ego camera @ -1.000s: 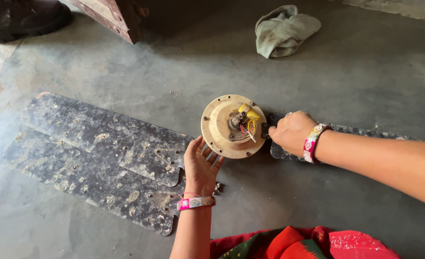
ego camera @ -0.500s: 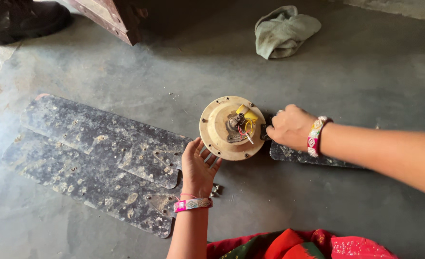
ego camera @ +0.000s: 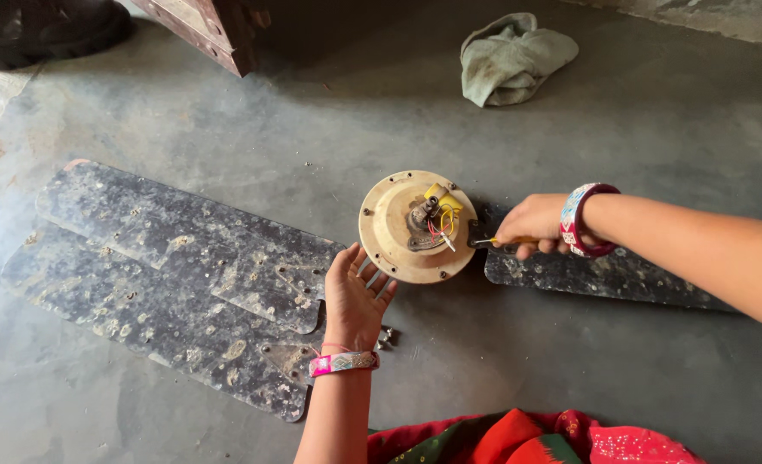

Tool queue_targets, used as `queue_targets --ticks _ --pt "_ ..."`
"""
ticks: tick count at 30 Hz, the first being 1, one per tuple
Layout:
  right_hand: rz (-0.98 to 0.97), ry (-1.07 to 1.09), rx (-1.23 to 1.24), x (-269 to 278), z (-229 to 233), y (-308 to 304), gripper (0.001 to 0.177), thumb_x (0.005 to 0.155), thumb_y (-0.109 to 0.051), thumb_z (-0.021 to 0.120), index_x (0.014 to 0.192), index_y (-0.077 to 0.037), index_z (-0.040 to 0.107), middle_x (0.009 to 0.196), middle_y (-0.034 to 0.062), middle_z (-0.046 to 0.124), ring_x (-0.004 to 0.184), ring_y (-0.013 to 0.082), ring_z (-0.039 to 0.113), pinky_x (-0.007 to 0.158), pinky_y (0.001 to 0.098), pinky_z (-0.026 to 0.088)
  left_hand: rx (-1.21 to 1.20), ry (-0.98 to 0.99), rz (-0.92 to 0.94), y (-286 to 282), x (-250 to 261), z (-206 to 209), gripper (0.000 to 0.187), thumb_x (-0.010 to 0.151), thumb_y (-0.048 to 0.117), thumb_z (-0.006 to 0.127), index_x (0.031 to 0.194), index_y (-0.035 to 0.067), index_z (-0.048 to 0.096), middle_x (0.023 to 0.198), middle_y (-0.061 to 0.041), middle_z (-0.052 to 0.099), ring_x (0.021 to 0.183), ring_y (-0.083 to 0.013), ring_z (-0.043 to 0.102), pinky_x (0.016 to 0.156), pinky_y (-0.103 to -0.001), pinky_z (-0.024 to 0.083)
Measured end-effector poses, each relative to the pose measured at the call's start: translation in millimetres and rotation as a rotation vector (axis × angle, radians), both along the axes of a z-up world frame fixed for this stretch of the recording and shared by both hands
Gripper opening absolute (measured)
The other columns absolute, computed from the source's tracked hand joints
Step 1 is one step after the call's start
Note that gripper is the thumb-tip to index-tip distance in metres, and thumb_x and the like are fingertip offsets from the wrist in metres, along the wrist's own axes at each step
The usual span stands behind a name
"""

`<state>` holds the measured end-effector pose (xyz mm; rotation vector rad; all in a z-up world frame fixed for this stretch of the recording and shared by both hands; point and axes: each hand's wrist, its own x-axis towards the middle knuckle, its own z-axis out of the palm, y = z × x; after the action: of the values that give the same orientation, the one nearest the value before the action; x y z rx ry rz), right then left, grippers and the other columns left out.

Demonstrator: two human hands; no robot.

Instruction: The person uses a screwdriver to attach fan blades to a central hub on the floor. They tighten screws on each blade, flip one blade to check alignment, and continue securing the remaining blades to the hub.

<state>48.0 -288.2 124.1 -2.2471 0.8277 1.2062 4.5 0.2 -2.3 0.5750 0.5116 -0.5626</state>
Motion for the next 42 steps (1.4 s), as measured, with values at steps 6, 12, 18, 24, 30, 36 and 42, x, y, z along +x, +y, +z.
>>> queue_targets --ticks 6,12,18,24,30,36,42 --pt "-0.316 0.129 0.091 1.5 -13.0 4.1 0.030 0.098 -0.025 0.060 0.120 -0.015 0.076 0.062 -0.0056 0.044 0.044 0.0046 0.027 0.039 0.0224 0.023 -0.010 -0.012 -0.010 -1.8 -0.1 -3.6 0.057 0.089 0.050 0.054 0.131 0.013 0.060 0.115 -0.003 0.062 0.100 -0.0172 0.055 0.091 -0.037 0.043" --pt "-0.257 0.144 0.032 15.5 -30.2 -4.1 0.025 0.095 -0.021 0.061 0.111 -0.013 0.078 0.060 -0.0046 0.045 0.042 0.0057 0.023 0.039 0.0256 0.018 -0.026 0.010 0.001 -1.9 -1.7 1.3 0.057 0.088 0.050 0.054 0.130 0.012 0.061 0.119 -0.004 0.063 0.108 -0.0189 0.057 0.098 -0.039 0.042" --pt "0.448 -0.062 -0.290 21.5 -37.2 10.8 0.026 0.082 -0.022 0.076 0.076 0.003 0.075 0.070 0.0141 0.068 0.057 0.0247 0.057 0.058 0.0418 0.047 -0.029 0.016 0.003 -2.1 -0.4 5.5 0.057 0.088 0.049 0.052 0.131 0.013 0.061 0.121 -0.005 0.062 0.110 -0.0194 0.055 0.097 -0.039 0.041" --pt "0.731 -0.161 -0.430 2.8 -10.5 49.2 0.016 0.074 -0.011 0.062 0.072 -0.002 0.076 0.080 0.0218 0.074 0.081 0.0385 0.074 0.079 0.0479 0.057 -0.057 0.006 -0.005 -1.0 -2.2 9.9 0.057 0.087 0.049 0.053 0.130 0.013 0.061 0.122 -0.004 0.063 0.111 -0.0191 0.055 0.099 -0.039 0.040" --pt "0.813 -0.231 -0.462 -15.0 17.0 67.9 0.019 0.078 -0.011 0.058 0.072 -0.008 0.076 0.081 0.0187 0.074 0.081 0.0385 0.072 0.079 0.0492 0.057 -0.061 0.030 0.007 -1.2 -2.3 10.1 0.055 0.087 0.049 0.055 0.129 0.013 0.061 0.123 -0.003 0.062 0.112 -0.0192 0.055 0.099 -0.040 0.040" --pt "1.139 -0.281 -0.491 -22.0 12.6 57.3 0.015 0.080 -0.013 0.062 0.080 -0.012 0.077 0.085 0.0138 0.074 0.084 0.0365 0.072 0.077 0.0485 0.058 -0.071 -0.011 -0.002 -0.9 -3.5 5.1 0.053 0.088 0.049 0.054 0.127 0.014 0.063 0.123 -0.003 0.062 0.111 -0.0183 0.054 0.099 -0.039 0.039" --pt "1.598 -0.269 -0.464 -16.5 3.0 34.6 0.020 0.081 -0.012 0.066 0.098 -0.005 0.069 0.078 0.0135 0.072 0.077 0.0333 0.073 0.064 0.0457 0.059 -0.060 -0.001 0.016 -1.4 -3.3 5.0 0.051 0.089 0.048 0.055 0.126 0.013 0.061 0.121 -0.003 0.060 0.111 -0.0188 0.054 0.099 -0.040 0.041"
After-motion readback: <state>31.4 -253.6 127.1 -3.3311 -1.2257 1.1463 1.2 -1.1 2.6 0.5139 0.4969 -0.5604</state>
